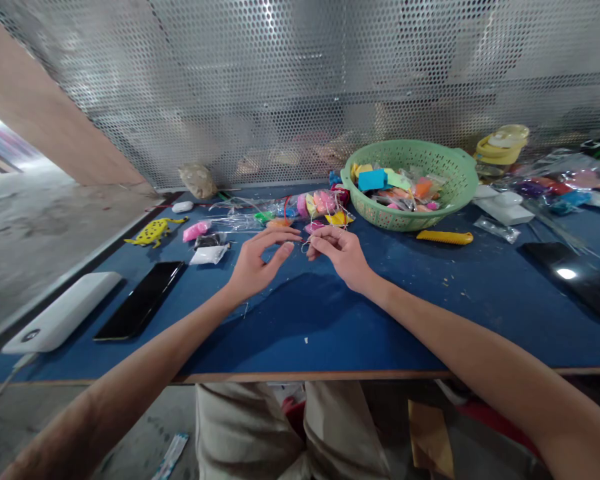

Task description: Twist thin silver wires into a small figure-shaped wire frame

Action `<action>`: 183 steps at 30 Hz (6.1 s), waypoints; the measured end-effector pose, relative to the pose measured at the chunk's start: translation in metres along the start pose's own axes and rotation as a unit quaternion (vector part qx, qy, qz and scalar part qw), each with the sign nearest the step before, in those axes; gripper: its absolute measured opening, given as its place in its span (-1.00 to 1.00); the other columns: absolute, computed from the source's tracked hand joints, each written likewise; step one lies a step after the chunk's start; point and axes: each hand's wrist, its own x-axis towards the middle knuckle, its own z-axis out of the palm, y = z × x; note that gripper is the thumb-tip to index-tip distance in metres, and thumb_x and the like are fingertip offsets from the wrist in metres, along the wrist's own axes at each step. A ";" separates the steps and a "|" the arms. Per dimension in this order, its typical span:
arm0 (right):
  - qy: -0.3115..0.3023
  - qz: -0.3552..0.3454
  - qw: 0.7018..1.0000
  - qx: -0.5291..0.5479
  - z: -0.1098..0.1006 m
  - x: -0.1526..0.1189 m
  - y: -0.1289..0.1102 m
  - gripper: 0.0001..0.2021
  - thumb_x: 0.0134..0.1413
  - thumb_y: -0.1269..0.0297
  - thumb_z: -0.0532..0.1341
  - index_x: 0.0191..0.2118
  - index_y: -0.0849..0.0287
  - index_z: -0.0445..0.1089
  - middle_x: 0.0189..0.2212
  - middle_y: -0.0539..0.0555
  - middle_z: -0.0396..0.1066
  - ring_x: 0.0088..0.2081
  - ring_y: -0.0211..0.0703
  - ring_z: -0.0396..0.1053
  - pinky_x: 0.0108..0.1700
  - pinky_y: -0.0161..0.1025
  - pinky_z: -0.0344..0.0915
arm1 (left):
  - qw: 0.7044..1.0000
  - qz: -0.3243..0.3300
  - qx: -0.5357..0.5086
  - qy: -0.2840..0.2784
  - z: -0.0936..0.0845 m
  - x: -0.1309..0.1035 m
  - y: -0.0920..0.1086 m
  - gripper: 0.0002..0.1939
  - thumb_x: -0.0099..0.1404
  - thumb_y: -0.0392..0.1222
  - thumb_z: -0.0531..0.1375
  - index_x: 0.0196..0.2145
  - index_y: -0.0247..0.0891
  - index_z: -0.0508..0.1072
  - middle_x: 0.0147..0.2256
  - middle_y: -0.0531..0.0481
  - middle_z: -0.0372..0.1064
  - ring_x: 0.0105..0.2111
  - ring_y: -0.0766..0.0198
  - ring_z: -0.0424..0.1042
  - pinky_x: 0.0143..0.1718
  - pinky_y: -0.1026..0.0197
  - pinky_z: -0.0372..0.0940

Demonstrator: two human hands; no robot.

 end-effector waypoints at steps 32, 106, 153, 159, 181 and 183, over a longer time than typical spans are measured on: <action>-0.118 0.060 0.984 -0.118 -0.002 -0.008 -0.022 -0.78 0.14 0.12 0.35 -0.32 0.19 0.57 -0.41 0.06 0.57 -0.39 -0.18 0.53 -0.25 -0.19 0.50 | 0.987 -0.040 -0.091 -0.127 -0.015 0.005 -0.005 -0.79 0.40 -0.09 0.20 -0.33 -0.26 0.48 -0.32 -0.03 0.47 -0.46 0.41 0.44 -0.44 0.34 0.37; -0.041 -0.092 0.958 -0.268 0.003 -0.009 -0.014 -0.87 0.20 0.18 0.30 -0.31 0.09 0.53 -0.35 0.01 0.56 -0.31 -0.14 0.52 -0.24 -0.20 0.47 | 0.993 -0.044 0.096 -0.052 0.013 -0.007 0.002 -0.74 0.37 -0.30 0.12 -0.06 -0.31 0.54 -0.29 -0.05 0.60 -0.39 0.32 0.53 -0.27 0.31 0.36; -0.083 -0.111 0.919 -0.370 -0.007 -0.003 -0.018 -0.82 0.28 0.25 0.17 -0.37 0.12 0.40 -0.46 0.00 0.50 -0.39 -0.18 0.45 -0.26 -0.23 0.33 | 0.906 -0.242 -0.344 0.055 0.000 0.004 -0.017 -0.74 0.20 -0.05 0.38 -0.31 -0.30 0.53 -0.35 -0.04 0.49 -0.41 0.39 0.41 -0.31 0.28 0.40; -0.068 -0.108 0.920 -0.371 -0.007 -0.003 -0.020 -0.78 0.27 0.22 0.20 -0.42 0.12 0.41 -0.44 0.01 0.51 -0.36 -0.15 0.45 -0.24 -0.20 0.33 | 0.928 -0.199 -0.314 0.026 0.003 0.003 -0.021 -0.75 0.29 -0.05 0.30 -0.22 -0.29 0.48 -0.28 -0.04 0.48 -0.32 0.37 0.44 -0.19 0.27 0.41; -0.059 -0.183 0.908 -0.373 0.001 -0.014 -0.022 -0.88 0.30 0.25 0.16 -0.27 0.06 0.41 -0.35 0.03 0.50 -0.28 -0.11 0.45 -0.13 -0.15 0.37 | 0.994 -0.050 -0.090 -0.043 0.014 -0.004 -0.008 -0.72 0.45 -0.07 0.13 -0.11 -0.22 0.61 -0.28 -0.05 0.60 -0.27 0.26 0.55 -0.18 0.25 0.39; -0.056 -0.202 0.904 -0.371 0.001 -0.014 -0.022 -0.90 0.30 0.27 0.16 -0.27 0.06 0.41 -0.34 0.05 0.49 -0.27 -0.11 0.43 -0.13 -0.15 0.37 | 0.994 -0.057 -0.079 -0.039 0.013 -0.004 -0.005 -0.69 0.47 -0.06 0.11 -0.21 -0.24 0.62 -0.34 -0.02 0.58 -0.32 0.28 0.53 -0.22 0.28 0.37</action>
